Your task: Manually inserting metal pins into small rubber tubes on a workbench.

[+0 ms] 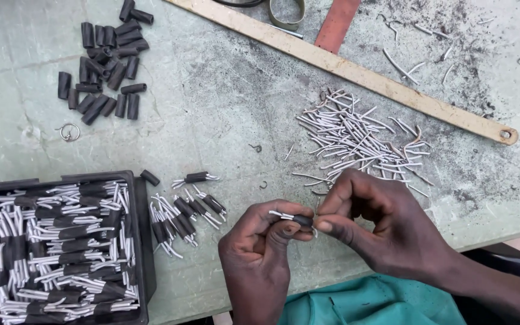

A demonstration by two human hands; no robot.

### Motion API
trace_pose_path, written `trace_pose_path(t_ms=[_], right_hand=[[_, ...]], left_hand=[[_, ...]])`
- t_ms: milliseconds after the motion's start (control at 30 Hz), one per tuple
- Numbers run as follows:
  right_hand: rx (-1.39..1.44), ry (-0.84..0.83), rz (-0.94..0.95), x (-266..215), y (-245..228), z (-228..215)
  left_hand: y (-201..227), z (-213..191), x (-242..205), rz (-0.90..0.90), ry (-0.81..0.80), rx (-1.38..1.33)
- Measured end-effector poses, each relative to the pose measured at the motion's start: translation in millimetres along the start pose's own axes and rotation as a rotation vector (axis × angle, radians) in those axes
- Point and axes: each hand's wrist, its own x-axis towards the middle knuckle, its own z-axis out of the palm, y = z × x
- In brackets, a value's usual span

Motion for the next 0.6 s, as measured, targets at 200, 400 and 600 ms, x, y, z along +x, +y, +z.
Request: trace_pose_path(t_ms=[200,400,600], right_hand=[[0.027,-0.024,-0.025,9,10,-1],[-0.359,0.204,-0.227,22,-4,-71],[-0.543,0.017,-0.289,12,24,-51]], left_hand=[[-7,-3,1,0.007,0.018,0.070],[7,-12,13,-0.095,0.052,-0.008],[3,-17,17,-0.140,0.108,-0.129]])
